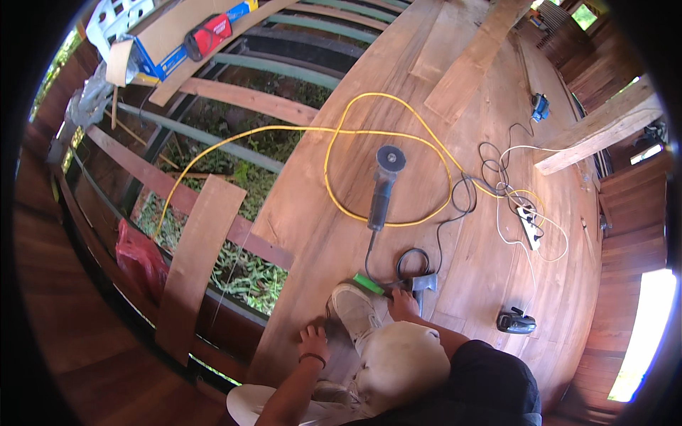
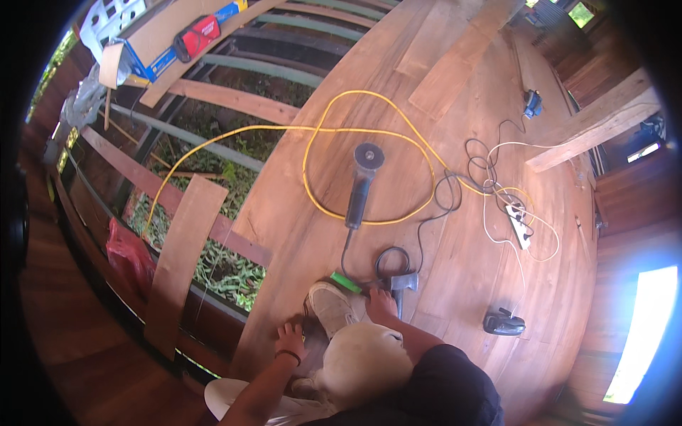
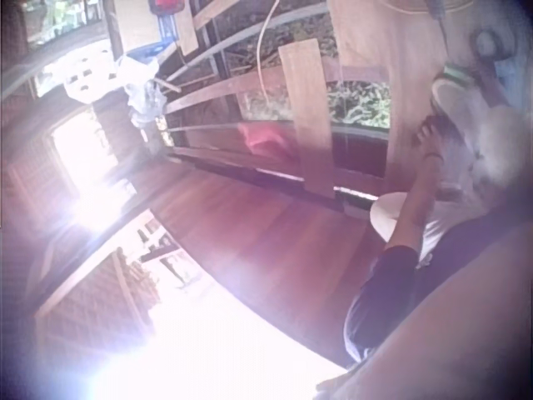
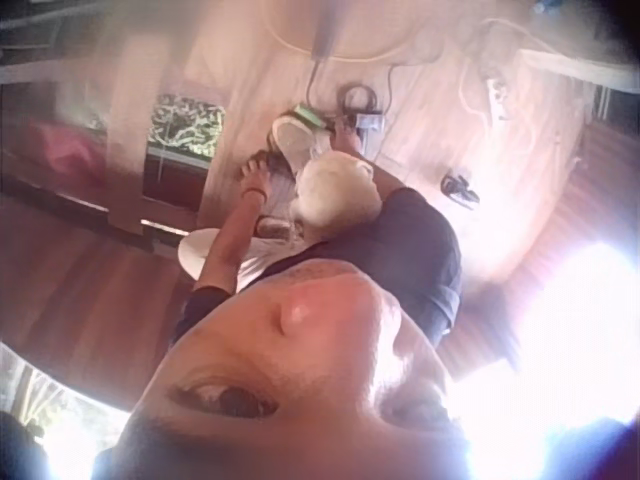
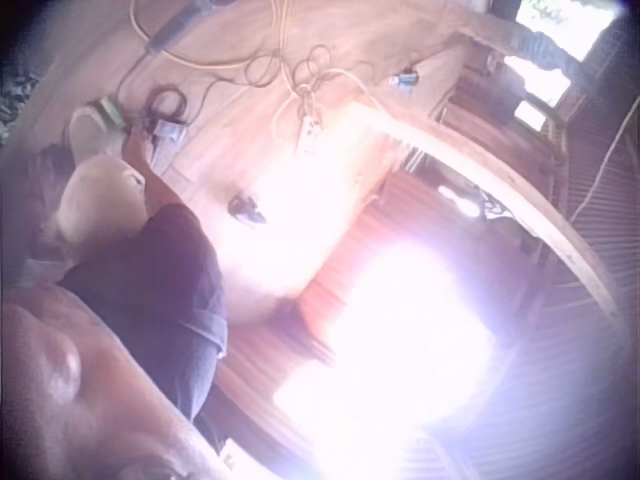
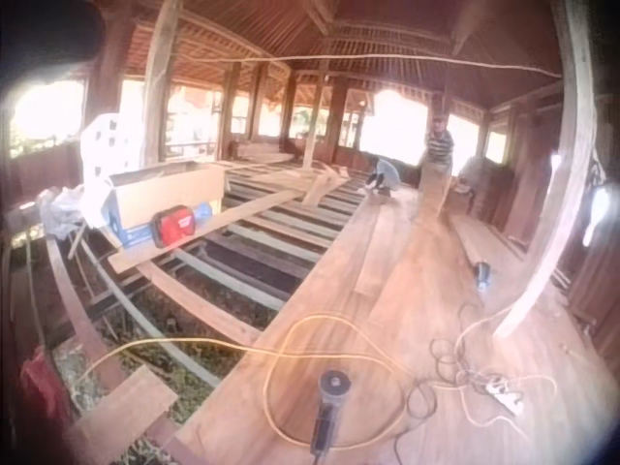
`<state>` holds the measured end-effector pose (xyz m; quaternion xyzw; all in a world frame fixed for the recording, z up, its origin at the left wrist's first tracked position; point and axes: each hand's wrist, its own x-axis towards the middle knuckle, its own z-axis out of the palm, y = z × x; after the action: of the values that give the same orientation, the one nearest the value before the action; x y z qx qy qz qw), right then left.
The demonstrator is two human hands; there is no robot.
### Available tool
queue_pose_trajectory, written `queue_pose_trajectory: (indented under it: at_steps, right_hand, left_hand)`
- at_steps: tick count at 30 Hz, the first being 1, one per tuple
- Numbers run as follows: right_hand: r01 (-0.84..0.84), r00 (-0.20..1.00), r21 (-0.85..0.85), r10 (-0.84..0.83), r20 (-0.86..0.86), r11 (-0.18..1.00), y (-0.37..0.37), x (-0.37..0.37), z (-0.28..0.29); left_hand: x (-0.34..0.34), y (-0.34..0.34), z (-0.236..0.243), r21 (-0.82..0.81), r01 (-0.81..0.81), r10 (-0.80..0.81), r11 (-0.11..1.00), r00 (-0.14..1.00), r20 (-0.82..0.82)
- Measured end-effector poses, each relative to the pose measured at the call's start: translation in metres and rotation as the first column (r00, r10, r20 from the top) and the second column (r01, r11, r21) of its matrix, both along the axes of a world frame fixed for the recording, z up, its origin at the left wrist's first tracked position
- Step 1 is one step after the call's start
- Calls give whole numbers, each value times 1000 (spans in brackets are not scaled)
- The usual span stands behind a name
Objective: The person retrieves an angle grinder, plugs it in, and cuts a wooden plank on a partially built wooden deck. They then measure the cut area with a tape measure and mark it with a pencil.
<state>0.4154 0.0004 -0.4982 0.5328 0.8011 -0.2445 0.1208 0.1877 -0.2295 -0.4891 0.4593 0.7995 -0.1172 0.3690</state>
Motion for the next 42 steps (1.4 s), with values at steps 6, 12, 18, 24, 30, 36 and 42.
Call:
queue_pose_trajectory:
  at_steps: [6, 12, 18, 24, 30, 36, 42]
  right_hand:
    - [27, 975, -335, 49, 217, 942, 8, 3, -3]
    - [-224, 968, 95, 210, 138, 970, -3, -13, 22]
    - [-393, 876, -457, 174, -450, 798, 29, -104, 74]
    - [-606, 705, -588, 20, -709, 536, 7, -141, 80]
    - [-434, 874, -797, -20, -486, 420, 13, -145, 84]
    - [-697, 655, -408, 293, -697, 589, 8, -138, 73]
    - [-799, 429, 1, 570, -701, 601, 4, -142, 85]
  left_hand:
    - [-16, -5, -6, -4, -55, 55, 998, 997, 46]
    - [-51, 28, 12, -123, -682, 579, 721, 495, 648]
    - [-64, 56, 66, -295, -757, 555, 584, 107, 825]
    - [-53, 51, 55, -391, -739, 544, 548, -40, 838]
    - [-48, 51, 38, -18, -698, 388, 716, 376, 841]
    - [-50, 57, 50, -132, -758, 488, 638, 266, 831]
    - [-53, 73, 60, -655, -692, 613, 304, -384, 690]
